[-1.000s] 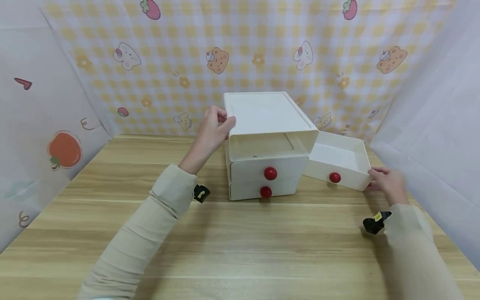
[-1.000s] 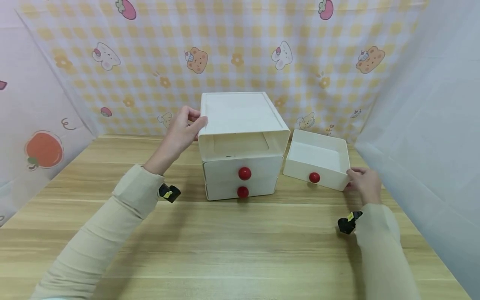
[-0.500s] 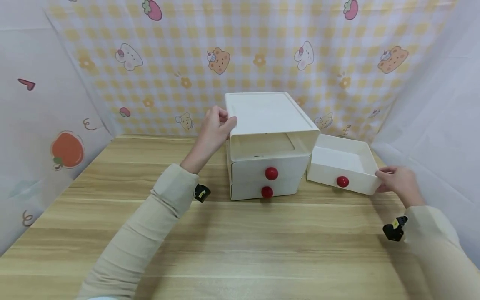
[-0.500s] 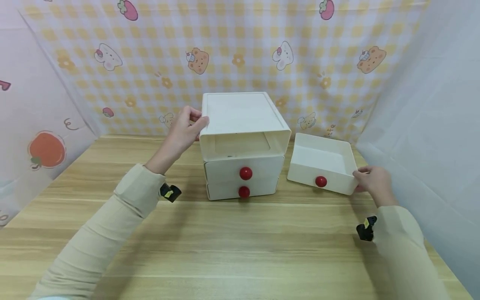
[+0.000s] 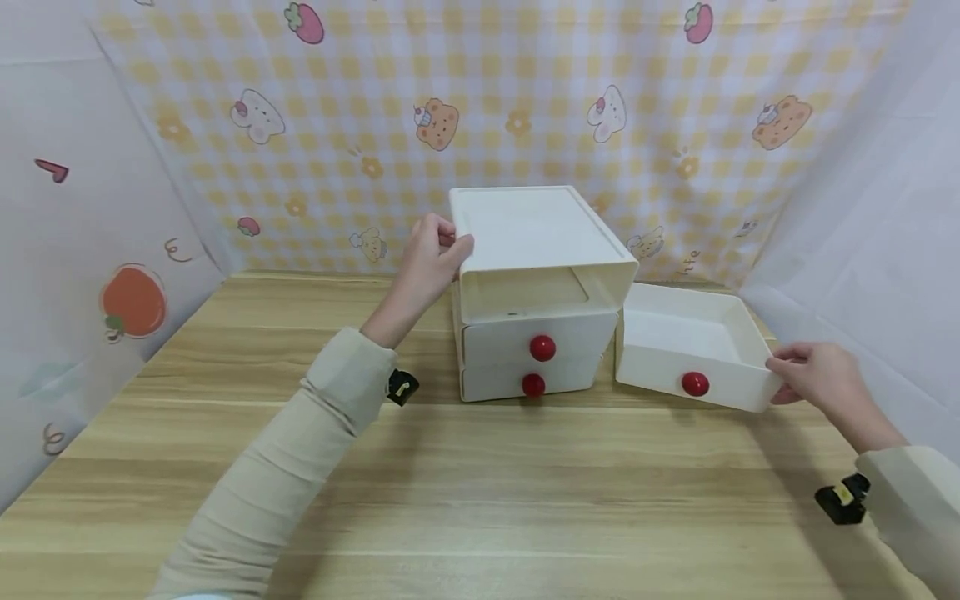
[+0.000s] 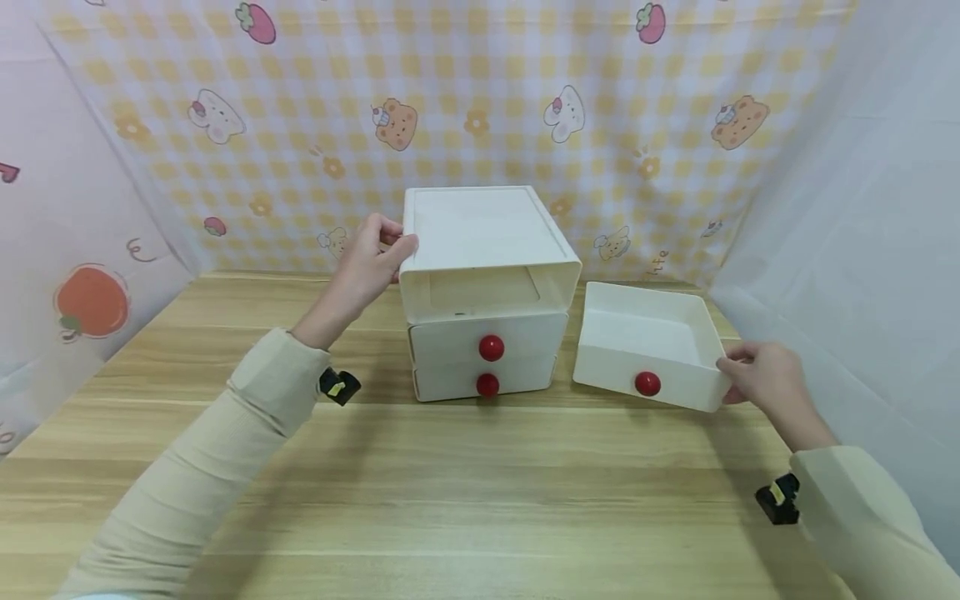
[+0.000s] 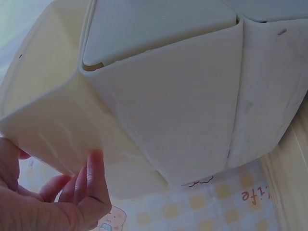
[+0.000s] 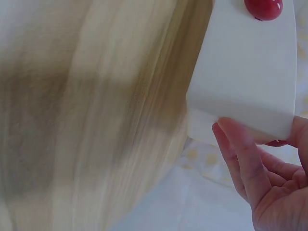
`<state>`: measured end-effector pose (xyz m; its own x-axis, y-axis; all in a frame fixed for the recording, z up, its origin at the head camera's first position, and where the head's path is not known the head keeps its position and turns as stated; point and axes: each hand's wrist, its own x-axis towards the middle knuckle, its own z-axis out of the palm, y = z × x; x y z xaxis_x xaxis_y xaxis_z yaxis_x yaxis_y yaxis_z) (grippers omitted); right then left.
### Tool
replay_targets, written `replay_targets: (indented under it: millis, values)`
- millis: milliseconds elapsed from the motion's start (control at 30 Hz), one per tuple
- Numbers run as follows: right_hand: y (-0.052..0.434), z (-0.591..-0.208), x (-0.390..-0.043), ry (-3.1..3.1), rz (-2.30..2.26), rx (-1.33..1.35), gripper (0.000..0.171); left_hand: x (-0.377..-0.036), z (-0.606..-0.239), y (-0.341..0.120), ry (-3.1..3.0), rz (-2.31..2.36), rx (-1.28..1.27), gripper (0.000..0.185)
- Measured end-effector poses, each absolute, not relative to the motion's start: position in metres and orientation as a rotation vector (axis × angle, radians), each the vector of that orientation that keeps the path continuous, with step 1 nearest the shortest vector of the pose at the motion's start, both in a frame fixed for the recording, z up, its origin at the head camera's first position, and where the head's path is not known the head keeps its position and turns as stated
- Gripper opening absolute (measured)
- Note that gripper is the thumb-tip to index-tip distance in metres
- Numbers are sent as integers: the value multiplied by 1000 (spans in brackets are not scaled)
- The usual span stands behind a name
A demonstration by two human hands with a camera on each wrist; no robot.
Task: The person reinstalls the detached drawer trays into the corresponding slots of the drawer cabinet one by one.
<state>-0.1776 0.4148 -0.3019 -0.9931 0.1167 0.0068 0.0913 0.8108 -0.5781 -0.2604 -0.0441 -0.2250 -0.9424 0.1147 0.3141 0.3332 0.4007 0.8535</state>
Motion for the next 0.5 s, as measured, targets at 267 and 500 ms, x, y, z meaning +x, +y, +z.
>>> replay_targets:
  millis: [267,500]
  values:
    - [409,-296,-148,-2856,933,-88,34,-260,-224,-46,-2466,-1564,-400,29]
    - [411,-284,-118,-2848,905,-133,30,-260,-223,-46,-2457,-1575,-400,29]
